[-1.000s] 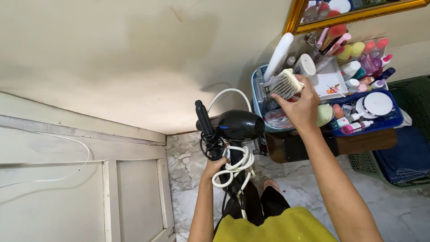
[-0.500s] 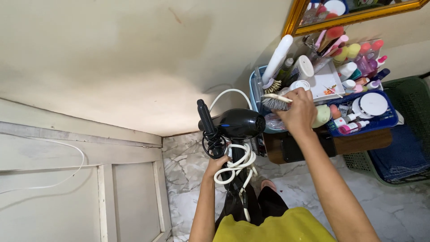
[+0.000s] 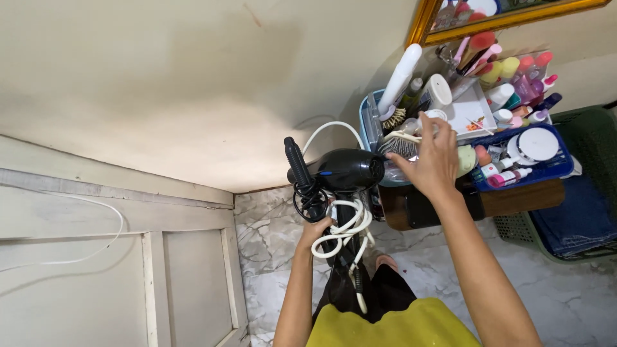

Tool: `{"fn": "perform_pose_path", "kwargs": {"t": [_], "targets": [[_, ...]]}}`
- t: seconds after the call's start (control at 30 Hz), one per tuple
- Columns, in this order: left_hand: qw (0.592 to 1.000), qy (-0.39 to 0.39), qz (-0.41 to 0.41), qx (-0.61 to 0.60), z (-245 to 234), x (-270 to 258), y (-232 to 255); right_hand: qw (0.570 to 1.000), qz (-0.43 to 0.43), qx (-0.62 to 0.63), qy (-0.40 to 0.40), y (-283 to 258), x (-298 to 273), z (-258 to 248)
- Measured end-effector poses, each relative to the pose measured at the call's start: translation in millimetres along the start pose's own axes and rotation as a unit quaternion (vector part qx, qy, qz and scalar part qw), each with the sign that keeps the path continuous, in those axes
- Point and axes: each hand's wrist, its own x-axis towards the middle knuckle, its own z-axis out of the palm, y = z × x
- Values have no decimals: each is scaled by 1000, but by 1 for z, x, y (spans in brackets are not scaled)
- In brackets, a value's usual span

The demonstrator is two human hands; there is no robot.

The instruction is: The person folds several clothing items on a bed and places them into a green laundry basket. They then plug in a hairdryer, coil its cord, and move the hairdryer and a hair straightener to a nearby cart.

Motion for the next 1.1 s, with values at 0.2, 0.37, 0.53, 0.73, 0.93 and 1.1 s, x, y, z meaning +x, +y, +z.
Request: {"fn": "perform_pose_path", "kwargs": {"t": [0.2, 0.37, 0.53, 0.73, 0.93, 1.1], "targets": [[996, 26, 79, -26, 32, -33, 23, 972, 72, 225, -12, -35, -118, 7], [991, 134, 17, -25, 67, -80, -4, 880, 149, 415, -174, -22, -202, 61], [979, 195, 29, -61, 115, -136, -76, 721, 200, 573, -334, 42, -255, 71], [950, 291, 48, -104, 223, -229, -146, 662, 160, 565, -467, 125, -335, 33], [940, 306, -4, -153, 295, -277, -215, 692, 110, 471, -536, 201, -400, 27], [942, 276, -81, -173, 312, -283, -306, 692, 146, 466, -531, 253, -453, 57]]}}
